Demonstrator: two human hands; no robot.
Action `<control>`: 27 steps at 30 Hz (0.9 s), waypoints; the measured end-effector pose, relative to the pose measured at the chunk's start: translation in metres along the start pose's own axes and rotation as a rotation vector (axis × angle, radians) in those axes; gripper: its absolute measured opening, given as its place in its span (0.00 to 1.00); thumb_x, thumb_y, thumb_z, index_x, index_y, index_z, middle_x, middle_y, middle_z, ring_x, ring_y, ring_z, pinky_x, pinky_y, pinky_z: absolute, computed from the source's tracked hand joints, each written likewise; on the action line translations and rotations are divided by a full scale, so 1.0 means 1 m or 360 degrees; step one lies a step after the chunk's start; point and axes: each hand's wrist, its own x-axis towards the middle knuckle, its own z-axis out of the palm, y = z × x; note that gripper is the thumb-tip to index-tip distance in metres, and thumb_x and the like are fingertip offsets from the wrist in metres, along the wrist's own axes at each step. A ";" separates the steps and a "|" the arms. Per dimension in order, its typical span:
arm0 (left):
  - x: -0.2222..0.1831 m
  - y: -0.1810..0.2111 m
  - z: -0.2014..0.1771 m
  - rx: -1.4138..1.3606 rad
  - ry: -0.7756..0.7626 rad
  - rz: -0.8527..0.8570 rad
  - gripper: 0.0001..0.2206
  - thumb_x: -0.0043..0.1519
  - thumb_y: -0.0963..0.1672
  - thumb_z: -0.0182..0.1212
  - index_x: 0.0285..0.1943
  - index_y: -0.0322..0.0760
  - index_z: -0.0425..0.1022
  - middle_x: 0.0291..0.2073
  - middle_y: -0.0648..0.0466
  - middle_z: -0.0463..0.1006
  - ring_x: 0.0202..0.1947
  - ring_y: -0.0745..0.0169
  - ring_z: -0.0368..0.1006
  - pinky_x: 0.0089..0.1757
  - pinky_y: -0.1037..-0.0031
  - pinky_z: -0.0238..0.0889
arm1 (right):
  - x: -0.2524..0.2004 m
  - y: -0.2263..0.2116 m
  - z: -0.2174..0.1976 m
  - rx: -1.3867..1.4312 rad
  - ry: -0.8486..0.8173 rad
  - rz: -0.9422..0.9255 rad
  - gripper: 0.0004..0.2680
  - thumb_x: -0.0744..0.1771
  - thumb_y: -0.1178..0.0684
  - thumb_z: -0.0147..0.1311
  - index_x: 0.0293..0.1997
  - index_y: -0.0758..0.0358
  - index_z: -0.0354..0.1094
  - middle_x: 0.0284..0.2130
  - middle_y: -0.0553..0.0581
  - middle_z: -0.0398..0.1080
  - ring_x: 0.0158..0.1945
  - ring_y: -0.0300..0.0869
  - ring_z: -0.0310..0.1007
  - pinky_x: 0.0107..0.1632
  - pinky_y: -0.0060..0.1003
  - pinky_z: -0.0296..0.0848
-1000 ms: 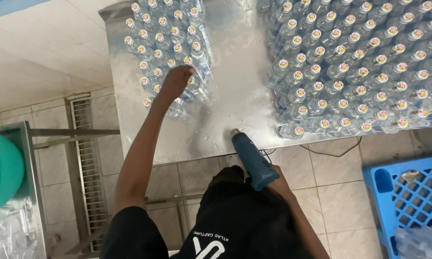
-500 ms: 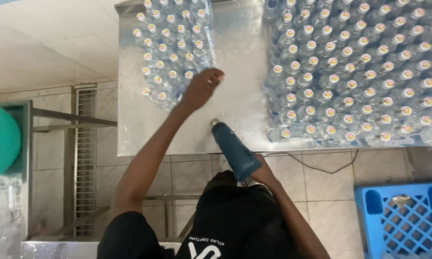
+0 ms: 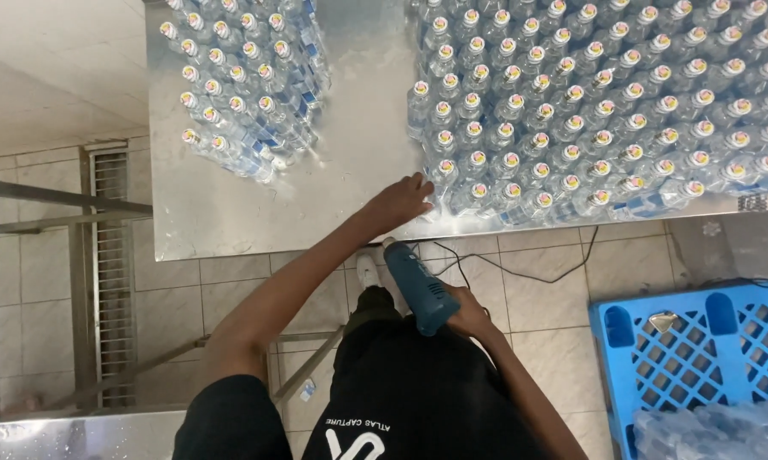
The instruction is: The person uses a handheld heat gun to apply heat to the caps of plastic water bottles arranged on a metal table. They pick up each bottle, direct the heat at the cap, and place the bottle back in the row.
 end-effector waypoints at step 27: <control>-0.053 -0.138 -0.030 0.0178 0.0212 -0.0948 0.17 0.74 0.50 0.58 0.62 0.34 0.67 0.46 0.45 0.73 0.45 0.41 0.81 0.42 0.53 0.80 | 0.050 0.021 0.009 -0.0233 0.0077 -0.0089 0.09 0.70 0.52 0.58 0.34 0.66 0.77 0.26 0.67 0.79 0.30 0.55 0.80 0.40 0.49 0.78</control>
